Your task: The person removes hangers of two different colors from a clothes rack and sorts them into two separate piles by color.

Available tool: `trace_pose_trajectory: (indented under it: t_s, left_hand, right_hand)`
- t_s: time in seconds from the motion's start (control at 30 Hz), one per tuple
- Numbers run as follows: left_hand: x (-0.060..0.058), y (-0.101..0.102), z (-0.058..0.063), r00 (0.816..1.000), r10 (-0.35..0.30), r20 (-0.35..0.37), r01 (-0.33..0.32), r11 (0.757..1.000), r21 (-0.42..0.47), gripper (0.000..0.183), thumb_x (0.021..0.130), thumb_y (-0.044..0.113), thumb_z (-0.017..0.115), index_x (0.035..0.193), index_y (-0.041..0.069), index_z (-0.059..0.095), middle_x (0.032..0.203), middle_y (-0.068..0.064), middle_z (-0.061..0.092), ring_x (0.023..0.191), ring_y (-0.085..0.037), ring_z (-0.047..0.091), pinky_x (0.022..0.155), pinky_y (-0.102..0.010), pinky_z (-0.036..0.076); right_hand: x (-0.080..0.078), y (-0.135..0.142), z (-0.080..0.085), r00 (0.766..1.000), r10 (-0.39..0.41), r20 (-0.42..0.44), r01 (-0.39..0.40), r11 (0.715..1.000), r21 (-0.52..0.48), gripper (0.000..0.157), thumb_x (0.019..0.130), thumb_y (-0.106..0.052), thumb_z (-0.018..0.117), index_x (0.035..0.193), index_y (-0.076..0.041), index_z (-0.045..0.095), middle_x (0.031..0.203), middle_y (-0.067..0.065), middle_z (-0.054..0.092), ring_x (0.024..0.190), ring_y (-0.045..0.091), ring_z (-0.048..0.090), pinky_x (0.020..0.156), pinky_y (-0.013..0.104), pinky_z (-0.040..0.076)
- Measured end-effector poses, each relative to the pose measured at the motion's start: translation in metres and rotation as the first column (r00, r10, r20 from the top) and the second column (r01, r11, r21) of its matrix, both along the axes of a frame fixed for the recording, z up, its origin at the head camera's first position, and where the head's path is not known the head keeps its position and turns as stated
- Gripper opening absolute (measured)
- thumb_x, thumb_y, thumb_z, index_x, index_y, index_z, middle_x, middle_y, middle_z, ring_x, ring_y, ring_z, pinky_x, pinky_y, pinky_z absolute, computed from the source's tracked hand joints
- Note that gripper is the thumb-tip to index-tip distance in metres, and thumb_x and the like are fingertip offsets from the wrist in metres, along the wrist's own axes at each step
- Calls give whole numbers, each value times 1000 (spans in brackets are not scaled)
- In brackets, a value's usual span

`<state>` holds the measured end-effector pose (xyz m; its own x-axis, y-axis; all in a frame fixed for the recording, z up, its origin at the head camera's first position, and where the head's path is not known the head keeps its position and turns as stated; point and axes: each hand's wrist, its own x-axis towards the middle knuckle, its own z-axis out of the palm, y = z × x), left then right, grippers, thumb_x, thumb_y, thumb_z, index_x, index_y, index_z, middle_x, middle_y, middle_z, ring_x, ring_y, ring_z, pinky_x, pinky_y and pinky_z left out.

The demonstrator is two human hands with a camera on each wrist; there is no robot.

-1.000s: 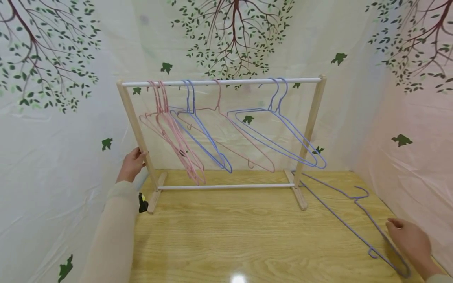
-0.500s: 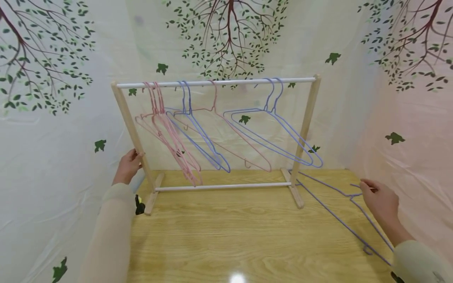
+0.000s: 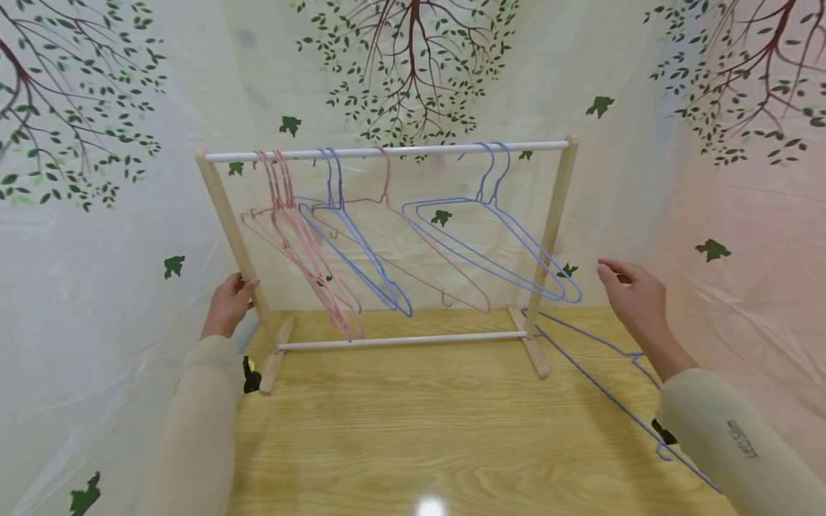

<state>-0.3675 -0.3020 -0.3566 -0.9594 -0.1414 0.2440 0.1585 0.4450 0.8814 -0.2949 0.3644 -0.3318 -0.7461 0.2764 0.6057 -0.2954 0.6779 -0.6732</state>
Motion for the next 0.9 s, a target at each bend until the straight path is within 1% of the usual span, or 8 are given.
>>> trace_pose_trajectory:
  t_s: [0.07,0.17,0.27,0.33,0.43,0.67,0.77,0.9]
  left_hand:
    - [0,0,-1,1000,-3,-1,3,1000,-1,54,109,26,37,152,-7,28,143,-35,41,129,-46,42,106,-57,39]
    - [-1,-1,-2,1000,-12,-2,12,1000,10,55,109,27,37,152,-6,28,144,-34,40,130,-46,41,107,-58,39]
    - [-1,-1,-2,1000,-16,-8,16,1000,11,55,109,27,36,153,-5,27,144,-34,40,130,-45,41,107,-58,38]
    - [0,-2,-2,1000,-19,-13,19,1000,12,55,109,27,36,153,-5,27,144,-35,40,131,-46,41,107,-58,38]
    - [-1,-1,-2,1000,-21,-14,21,1000,9,54,109,26,35,153,-6,27,143,-35,40,131,-46,40,107,-58,38]
    - [0,-1,-1,1000,-18,2,18,1000,22,56,109,27,35,155,-3,24,146,-33,39,134,-46,38,108,-57,38]
    - [0,-2,-1,1000,-31,-6,31,999,29,55,109,27,35,155,-3,24,146,-34,38,134,-46,38,108,-58,37]
    - [0,-3,-2,999,-50,-15,50,998,32,55,109,26,35,155,-3,24,146,-34,37,134,-47,37,108,-58,36]
  right_hand:
    - [-6,-8,8,1000,22,-16,-22,1000,8,37,99,-31,61,117,-1,72,89,-28,58,79,-13,49,66,12,39]
    - [-13,-18,19,998,54,-11,-53,998,34,38,99,-33,60,118,-2,72,98,-8,69,81,-12,49,69,13,40]
    - [-19,-27,28,996,88,18,-88,995,43,41,99,-36,60,121,-3,71,111,12,70,83,-9,50,69,14,41]
    - [-22,-33,33,994,107,39,-109,993,49,43,99,-37,60,123,-3,70,115,16,68,83,-7,50,67,15,42]
    - [-26,-40,38,990,132,59,-135,990,50,42,99,-36,61,124,-3,70,115,18,68,82,-5,51,65,15,43]
    - [-37,-50,43,979,166,121,-170,985,25,42,98,-35,63,122,-2,70,107,16,69,76,-3,55,59,12,46]
    - [-39,-53,43,975,176,140,-179,984,15,41,97,-33,64,122,-2,70,104,16,69,74,-1,56,59,12,48]
    - [-42,-57,43,970,190,149,-194,981,12,40,96,-33,66,121,-1,71,103,16,70,75,1,56,60,13,48]
